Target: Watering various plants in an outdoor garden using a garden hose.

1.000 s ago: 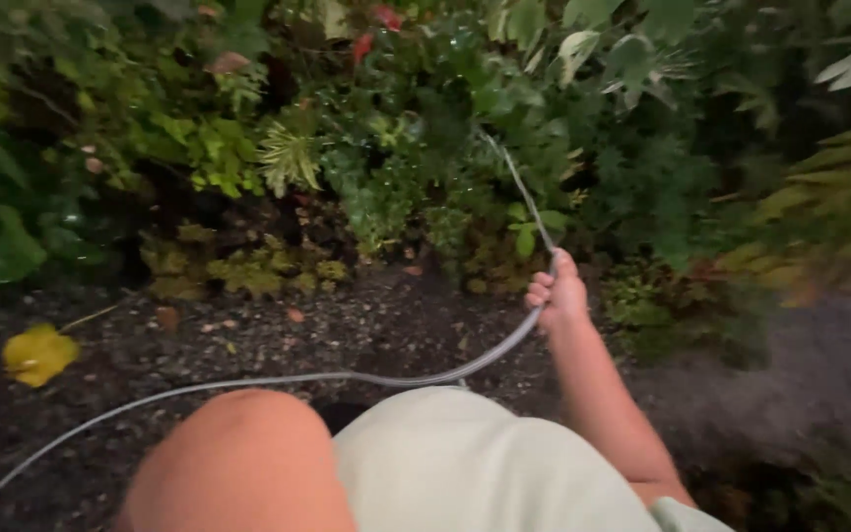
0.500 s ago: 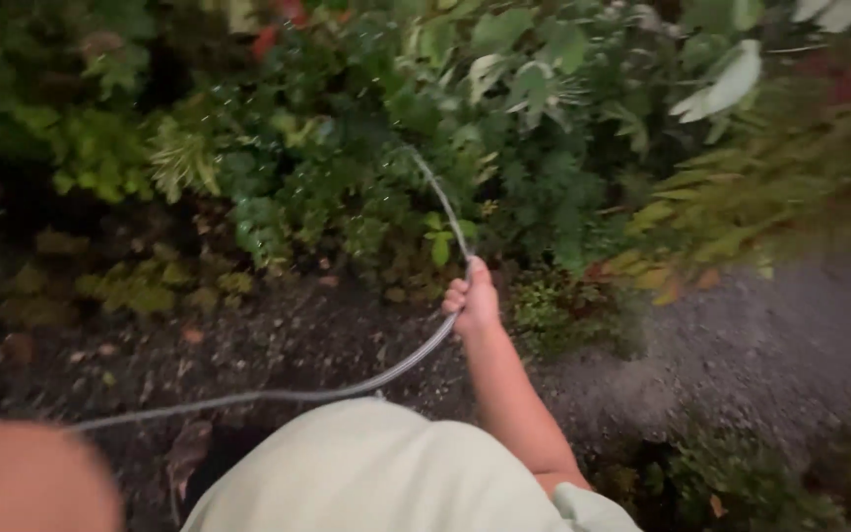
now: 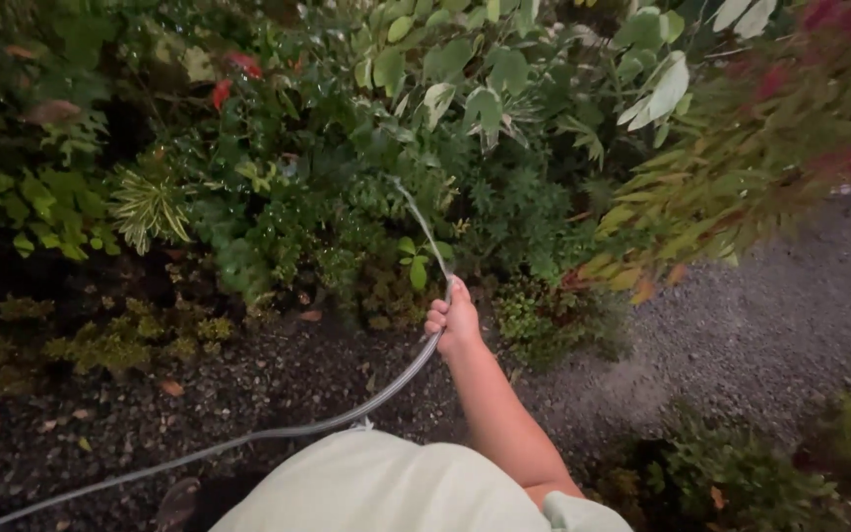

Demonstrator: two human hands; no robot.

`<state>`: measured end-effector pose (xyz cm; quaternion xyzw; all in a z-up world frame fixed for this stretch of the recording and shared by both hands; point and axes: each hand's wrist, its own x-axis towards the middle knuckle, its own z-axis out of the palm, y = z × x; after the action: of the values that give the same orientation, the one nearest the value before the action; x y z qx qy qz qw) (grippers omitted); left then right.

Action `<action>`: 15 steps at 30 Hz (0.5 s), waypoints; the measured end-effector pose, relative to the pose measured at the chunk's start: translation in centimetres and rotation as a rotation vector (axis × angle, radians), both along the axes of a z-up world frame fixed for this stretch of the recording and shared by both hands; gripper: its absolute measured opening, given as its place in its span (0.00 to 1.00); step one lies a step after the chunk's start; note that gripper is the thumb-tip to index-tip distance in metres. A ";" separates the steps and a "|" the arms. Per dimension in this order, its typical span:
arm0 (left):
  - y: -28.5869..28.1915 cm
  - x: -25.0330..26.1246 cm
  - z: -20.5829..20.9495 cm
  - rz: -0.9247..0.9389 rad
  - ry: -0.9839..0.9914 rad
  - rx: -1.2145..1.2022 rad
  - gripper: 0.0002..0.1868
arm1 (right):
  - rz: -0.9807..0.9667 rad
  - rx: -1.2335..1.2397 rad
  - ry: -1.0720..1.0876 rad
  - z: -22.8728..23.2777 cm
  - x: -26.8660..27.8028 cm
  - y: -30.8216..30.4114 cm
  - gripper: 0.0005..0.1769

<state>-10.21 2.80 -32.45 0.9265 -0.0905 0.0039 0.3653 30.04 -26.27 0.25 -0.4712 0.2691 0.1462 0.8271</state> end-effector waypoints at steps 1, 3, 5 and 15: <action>0.9 1.8 -0.7 0.003 -0.008 -0.003 0.16 | 0.006 0.006 0.000 -0.6 0.3 -0.2 0.21; 2.5 4.7 -2.0 0.014 -0.020 -0.011 0.16 | 0.018 0.012 -0.003 -0.7 0.3 -0.2 0.22; 5.1 7.1 -2.7 0.033 -0.024 -0.015 0.16 | 0.032 -0.029 -0.001 0.1 -0.2 0.3 0.23; 6.4 0.8 -1.9 0.097 -0.017 -0.055 0.17 | 0.104 -0.016 -0.049 -4.0 1.3 -0.4 0.16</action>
<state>-9.41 9.19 -34.37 0.9193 -0.0485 0.0321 0.3892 31.30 -26.68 -3.77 -0.4948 0.2250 0.1753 0.8209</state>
